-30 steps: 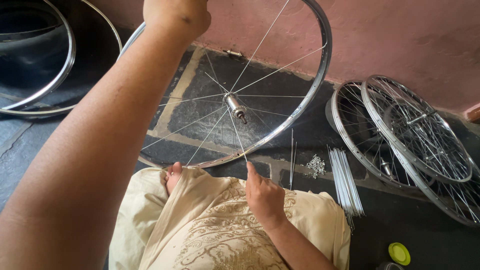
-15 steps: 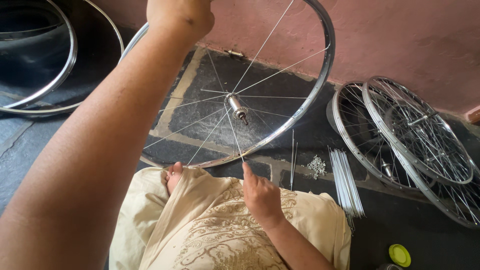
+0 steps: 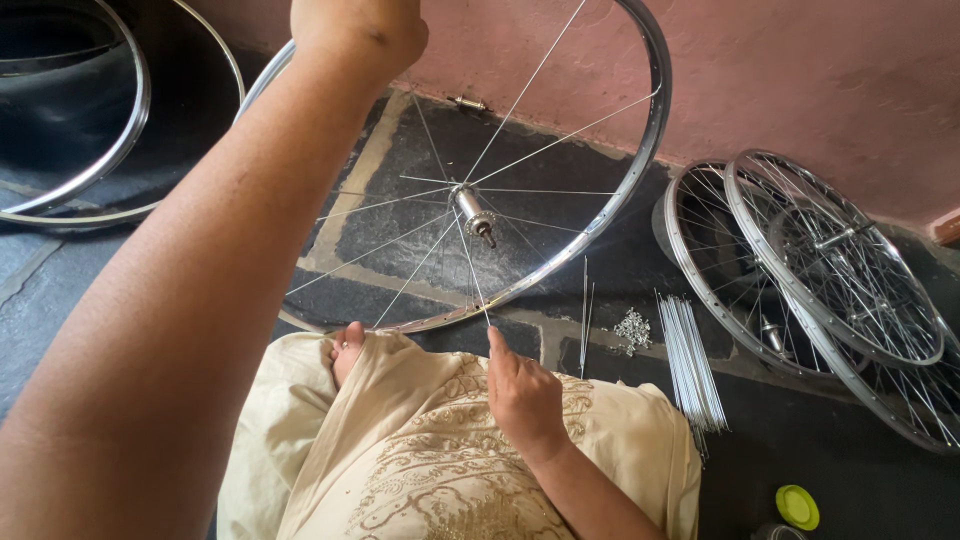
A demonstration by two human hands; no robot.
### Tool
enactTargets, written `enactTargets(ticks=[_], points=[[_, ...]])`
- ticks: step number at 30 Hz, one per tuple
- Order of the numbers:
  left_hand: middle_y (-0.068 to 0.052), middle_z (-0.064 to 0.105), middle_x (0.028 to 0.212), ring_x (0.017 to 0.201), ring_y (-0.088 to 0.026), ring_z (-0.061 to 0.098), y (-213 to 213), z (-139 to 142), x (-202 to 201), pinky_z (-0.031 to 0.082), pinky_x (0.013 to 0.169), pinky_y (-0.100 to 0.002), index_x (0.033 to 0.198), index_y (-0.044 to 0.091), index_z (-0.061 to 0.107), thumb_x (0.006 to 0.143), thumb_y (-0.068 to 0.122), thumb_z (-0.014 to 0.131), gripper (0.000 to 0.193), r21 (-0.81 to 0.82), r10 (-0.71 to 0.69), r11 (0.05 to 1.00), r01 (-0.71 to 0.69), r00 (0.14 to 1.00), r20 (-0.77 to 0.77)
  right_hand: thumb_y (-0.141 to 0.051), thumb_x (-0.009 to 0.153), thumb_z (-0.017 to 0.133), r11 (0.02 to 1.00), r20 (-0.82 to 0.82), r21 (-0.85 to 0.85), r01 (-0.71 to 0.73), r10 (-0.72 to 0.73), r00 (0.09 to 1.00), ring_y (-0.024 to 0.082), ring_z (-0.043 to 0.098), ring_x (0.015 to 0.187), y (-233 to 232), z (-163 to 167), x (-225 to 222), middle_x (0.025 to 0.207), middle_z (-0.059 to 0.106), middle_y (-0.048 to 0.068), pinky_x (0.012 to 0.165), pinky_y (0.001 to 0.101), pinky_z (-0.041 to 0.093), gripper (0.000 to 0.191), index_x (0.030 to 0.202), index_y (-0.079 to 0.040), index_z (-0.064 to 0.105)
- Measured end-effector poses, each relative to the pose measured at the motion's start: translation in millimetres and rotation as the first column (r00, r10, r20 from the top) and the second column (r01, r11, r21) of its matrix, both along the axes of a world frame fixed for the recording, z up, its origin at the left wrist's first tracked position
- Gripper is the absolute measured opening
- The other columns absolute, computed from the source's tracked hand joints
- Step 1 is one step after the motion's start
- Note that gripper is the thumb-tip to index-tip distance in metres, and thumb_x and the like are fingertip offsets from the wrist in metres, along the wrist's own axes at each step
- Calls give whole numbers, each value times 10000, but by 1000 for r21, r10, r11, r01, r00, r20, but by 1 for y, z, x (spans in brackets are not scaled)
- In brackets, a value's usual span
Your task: The person is assembling a bicycle wheel by hand, inserting spokes into the rim and hub. They repeatedly pick up spokes, thread them through the rim holes, and adjust their placement while rotating the wheel to access different sections.
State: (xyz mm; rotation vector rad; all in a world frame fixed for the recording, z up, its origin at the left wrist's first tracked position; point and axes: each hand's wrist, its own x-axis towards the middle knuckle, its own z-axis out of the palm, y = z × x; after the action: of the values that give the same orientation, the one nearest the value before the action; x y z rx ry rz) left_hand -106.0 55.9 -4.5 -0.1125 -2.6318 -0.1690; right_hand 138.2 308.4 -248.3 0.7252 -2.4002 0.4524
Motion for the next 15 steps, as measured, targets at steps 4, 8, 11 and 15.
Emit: enactTargets(ticks=[4,8,11,15], points=[[-199,740,863,753,-356,725,4,-6,-5,573,638,-465,997,75,766,905,154,637,177,-32,-4,999,3,1000,-29,-24,917,672,1000,7,12,7,-8,1000,197,686,585,2,-4,-5,728,711,100,528,310,571,408,1309,77,619],[-194,740,874,766,-356,723,4,-7,-10,571,637,-462,1000,74,765,885,152,643,185,-34,-10,999,8,999,-36,-38,915,660,1000,-65,-3,7,-7,998,203,706,648,5,-13,-14,801,733,109,566,311,578,412,1313,57,613],[-184,745,873,762,-357,723,3,-4,-12,569,628,-469,1001,78,766,871,165,659,190,-66,-39,997,34,996,-78,-40,1006,677,998,20,-67,-5,6,1000,164,713,638,-7,-17,-45,784,735,89,526,266,577,311,1309,14,632],[-175,740,881,789,-354,718,-1,3,-4,558,649,-469,992,99,778,858,136,676,172,-49,-65,997,59,990,-125,-104,984,683,921,505,-388,-41,249,826,147,713,855,-29,-9,-103,990,758,101,729,279,573,362,1320,9,612]])
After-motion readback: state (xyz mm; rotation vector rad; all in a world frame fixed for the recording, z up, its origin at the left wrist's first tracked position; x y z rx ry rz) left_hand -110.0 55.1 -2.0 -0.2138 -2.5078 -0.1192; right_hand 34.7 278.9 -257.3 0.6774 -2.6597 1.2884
